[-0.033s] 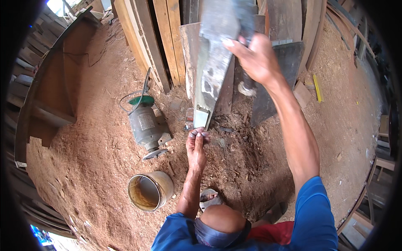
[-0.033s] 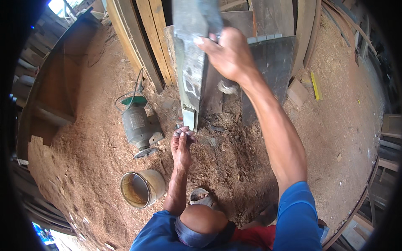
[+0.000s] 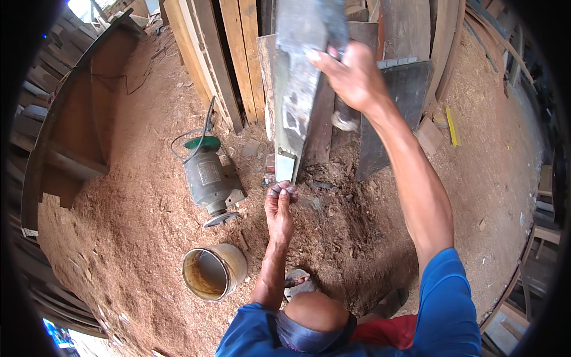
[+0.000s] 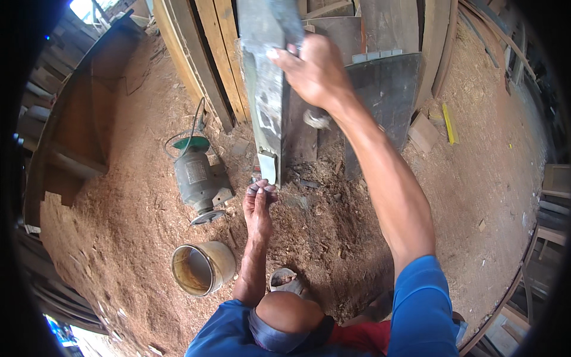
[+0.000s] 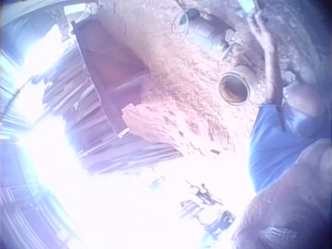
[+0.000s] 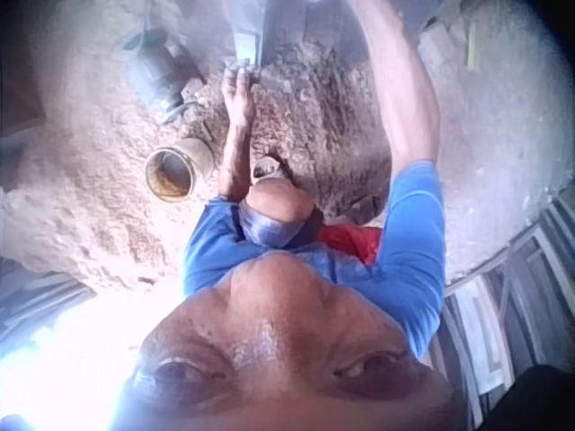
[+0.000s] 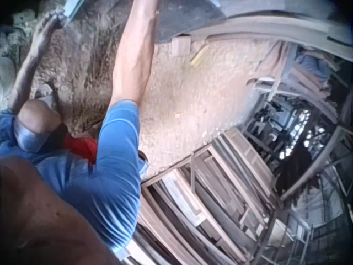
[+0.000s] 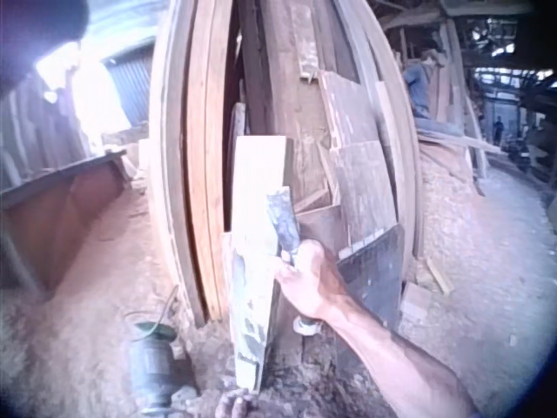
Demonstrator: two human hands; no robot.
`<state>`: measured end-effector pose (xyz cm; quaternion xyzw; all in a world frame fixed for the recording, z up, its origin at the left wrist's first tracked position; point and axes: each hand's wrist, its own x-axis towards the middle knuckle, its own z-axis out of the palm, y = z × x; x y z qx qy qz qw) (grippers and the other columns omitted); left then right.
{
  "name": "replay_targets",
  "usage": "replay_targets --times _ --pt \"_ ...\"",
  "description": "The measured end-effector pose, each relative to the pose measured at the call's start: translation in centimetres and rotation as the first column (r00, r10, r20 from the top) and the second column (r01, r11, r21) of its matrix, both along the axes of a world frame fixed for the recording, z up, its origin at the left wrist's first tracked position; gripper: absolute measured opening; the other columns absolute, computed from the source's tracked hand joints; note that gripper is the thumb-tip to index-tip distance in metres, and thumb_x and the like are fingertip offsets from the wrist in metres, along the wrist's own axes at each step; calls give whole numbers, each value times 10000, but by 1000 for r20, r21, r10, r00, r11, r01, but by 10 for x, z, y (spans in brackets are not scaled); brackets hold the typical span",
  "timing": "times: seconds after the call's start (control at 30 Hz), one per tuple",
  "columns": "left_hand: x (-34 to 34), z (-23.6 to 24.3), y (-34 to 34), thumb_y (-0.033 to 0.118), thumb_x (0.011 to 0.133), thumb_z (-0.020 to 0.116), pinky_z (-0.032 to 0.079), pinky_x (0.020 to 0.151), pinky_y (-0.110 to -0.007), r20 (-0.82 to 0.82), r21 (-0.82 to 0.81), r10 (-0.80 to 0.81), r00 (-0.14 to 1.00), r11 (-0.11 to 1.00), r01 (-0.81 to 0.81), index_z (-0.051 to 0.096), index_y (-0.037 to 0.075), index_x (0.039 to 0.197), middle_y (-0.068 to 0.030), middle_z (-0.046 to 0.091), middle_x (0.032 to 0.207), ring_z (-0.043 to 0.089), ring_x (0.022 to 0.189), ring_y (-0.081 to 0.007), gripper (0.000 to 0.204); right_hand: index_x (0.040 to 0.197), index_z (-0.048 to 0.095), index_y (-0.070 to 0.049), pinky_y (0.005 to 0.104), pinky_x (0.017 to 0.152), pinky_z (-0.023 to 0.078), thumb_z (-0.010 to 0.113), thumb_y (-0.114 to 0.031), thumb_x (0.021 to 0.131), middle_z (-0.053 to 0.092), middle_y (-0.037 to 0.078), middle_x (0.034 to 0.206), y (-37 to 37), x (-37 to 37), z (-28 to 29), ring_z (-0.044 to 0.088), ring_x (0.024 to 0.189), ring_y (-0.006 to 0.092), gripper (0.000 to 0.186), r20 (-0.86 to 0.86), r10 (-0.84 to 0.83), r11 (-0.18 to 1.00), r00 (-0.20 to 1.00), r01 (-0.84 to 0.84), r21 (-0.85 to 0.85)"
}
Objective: The person sharpens a metal tool on a grinding stone using a back-and-forth motion. They then move to a wooden plank and use the sharpened tool to scrape or carve the wood surface.
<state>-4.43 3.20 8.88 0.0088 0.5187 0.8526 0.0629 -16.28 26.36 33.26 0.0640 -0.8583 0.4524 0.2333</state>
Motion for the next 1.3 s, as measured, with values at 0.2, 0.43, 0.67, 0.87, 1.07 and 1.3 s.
replay_targets --times 0.2,0.43,0.67,0.87,1.07,1.3 --pt "3 -24 15 173 1031 580 498 943 -351 -69 -428 -58 996 903 23 535 20 1328 -102 606 1183 587 1081 -188 337 783 637 24 326 408 428 680 -203 964 569 59 601 -32 -52 -48 518 466 143 293 191 -234 968 953 210 136" --pt "10 -43 15 203 994 611 497 969 -412 -118 -557 -98 988 831 16 531 -4 1354 -173 596 1214 597 1098 -275 422 1198 579 175 312 783 606 682 -263 953 688 295 1072 -15 -26 -116 730 980 262 513 454 20 994 891 30 -102" --pt "29 -27 -28 171 1019 620 444 1041 -339 -123 -474 -206 971 871 125 489 -6 1427 -111 591 1342 533 1250 -188 464 1109 533 53 316 680 664 674 -323 974 678 142 951 10 73 -136 746 915 254 424 580 282 911 764 -23 -412" --pt "65 58 -255 224 1028 561 612 660 -288 -86 -405 186 979 891 -206 730 65 972 -68 732 876 681 703 -125 239 949 500 -59 259 516 410 512 -105 1010 420 11 761 81 204 -124 461 639 106 78 784 -16 995 621 -65 72" --pt "81 -65 -366 320 877 718 556 818 -459 578 -766 -235 781 -485 422 748 58 1026 -233 720 1005 712 902 -373 303 1099 524 -16 291 500 440 553 -59 981 525 54 807 57 204 -143 531 640 172 128 855 140 956 500 -295 15" --pt "70 -77 -327 386 924 624 537 853 -489 566 -682 159 809 -461 568 641 67 1177 -258 703 1046 690 955 -407 407 1060 542 -41 381 608 474 609 -99 964 544 80 813 102 246 -89 555 665 206 131 704 96 935 704 -306 179"
